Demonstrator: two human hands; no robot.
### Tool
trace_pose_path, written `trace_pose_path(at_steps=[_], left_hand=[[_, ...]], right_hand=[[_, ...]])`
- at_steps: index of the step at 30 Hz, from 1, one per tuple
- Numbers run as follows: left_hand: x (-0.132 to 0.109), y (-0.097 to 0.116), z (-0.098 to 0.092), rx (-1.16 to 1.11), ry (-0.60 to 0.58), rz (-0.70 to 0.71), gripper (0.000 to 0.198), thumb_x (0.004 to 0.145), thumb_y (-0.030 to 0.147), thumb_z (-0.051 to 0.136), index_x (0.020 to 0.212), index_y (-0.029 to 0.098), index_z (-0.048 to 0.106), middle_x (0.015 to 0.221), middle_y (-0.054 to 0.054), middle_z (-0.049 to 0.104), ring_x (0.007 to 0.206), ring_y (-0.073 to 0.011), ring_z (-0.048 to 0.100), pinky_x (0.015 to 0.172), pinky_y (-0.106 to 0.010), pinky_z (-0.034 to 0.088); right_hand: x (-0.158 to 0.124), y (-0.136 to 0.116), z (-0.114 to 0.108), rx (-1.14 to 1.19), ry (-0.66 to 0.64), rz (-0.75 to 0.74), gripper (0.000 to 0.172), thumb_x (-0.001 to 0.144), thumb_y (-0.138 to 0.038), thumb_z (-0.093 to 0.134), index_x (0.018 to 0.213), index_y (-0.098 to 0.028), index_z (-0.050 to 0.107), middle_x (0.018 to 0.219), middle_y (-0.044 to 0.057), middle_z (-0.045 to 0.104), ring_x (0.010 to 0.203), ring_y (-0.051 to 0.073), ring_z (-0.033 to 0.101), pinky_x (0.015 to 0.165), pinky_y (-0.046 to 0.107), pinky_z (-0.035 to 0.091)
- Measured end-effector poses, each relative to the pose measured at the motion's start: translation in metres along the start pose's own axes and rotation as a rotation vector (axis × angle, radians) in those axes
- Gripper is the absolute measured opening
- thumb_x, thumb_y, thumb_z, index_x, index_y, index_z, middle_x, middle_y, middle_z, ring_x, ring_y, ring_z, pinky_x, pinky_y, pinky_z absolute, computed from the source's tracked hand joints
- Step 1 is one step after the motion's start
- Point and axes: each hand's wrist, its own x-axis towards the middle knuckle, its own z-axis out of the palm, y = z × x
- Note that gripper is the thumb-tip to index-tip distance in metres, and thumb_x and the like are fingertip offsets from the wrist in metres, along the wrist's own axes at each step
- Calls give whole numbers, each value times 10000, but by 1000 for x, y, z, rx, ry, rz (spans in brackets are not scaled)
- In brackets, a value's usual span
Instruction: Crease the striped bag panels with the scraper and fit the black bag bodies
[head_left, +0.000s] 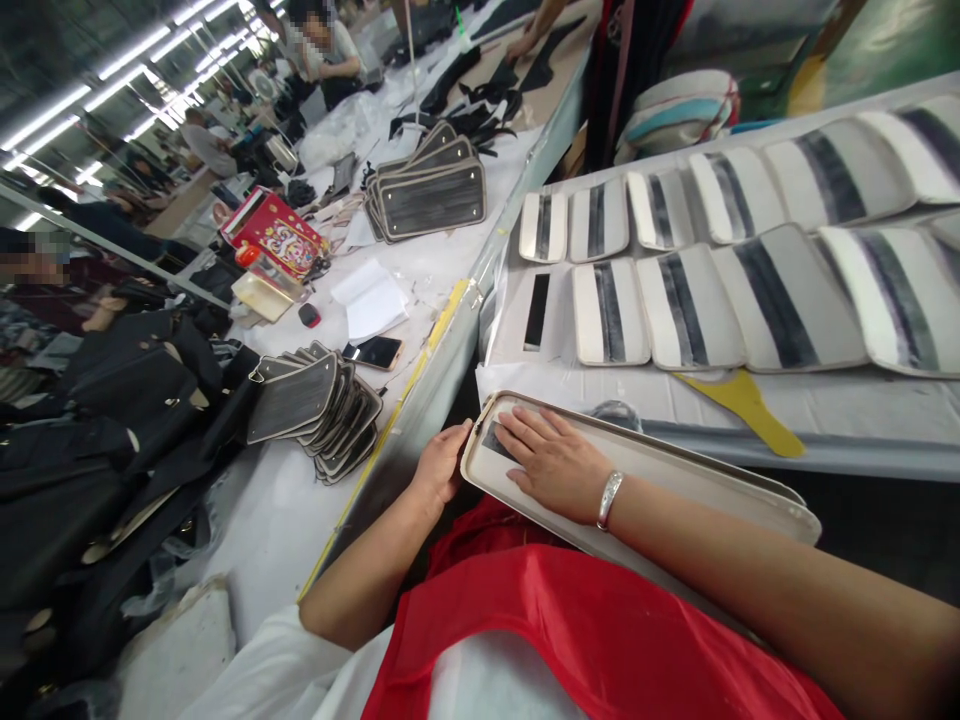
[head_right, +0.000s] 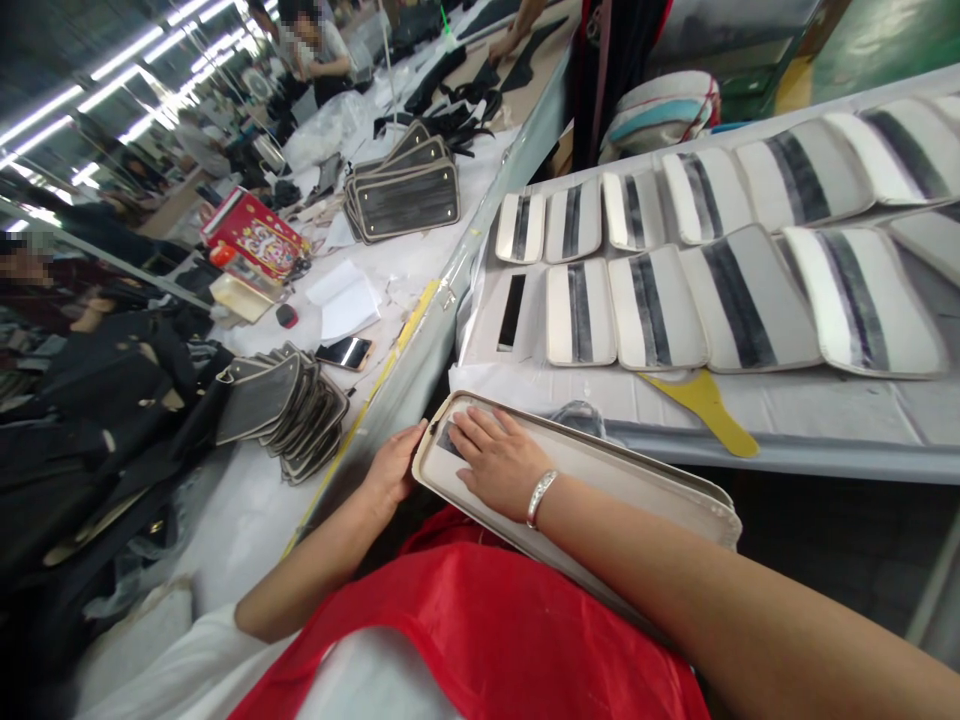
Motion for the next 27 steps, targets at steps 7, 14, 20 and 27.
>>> trace_pose_path(at_steps=[7, 14, 20, 27], left_hand=[[3, 2, 2, 31, 35, -51, 414, 566, 468, 755, 748, 115, 635, 667, -37, 663, 580, -134, 589, 616, -270, 470], [4, 8, -5, 98, -10, -36, 408, 590, 478, 742, 726, 109, 634, 604, -19, 637, 542, -125, 572, 592, -270, 471], [6, 19, -5, 174, -28, -43, 366, 555, 423, 777, 661, 100, 641, 604, -32, 654, 527, -129, 579, 567, -270, 475], [8, 21, -4, 312, -17, 38, 345, 578, 417, 758, 685, 100, 675, 614, -41, 663, 536, -132, 575, 560, -265, 470]], right_hand=[[0, 0, 0, 7, -5, 0, 506, 862, -393, 454, 1307, -152, 459, 1405, 90, 391, 1299, 254, 315, 1060, 425, 198], [-1, 0, -1, 4, -1, 5, 511, 863, -390, 452, 1313, -148, 455, 1400, 87, 398, 1299, 252, 317, 1059, 422, 207], [-1, -1, 0, 11, -2, 4, 515, 866, -388, 445, 1320, -145, 446, 1409, 79, 385, 1303, 250, 309, 1061, 430, 206], [-1, -1, 0, 4, 4, 0, 521, 867, -391, 442, 1325, -142, 438, 1410, 83, 382, 1301, 255, 312, 1064, 433, 198]])
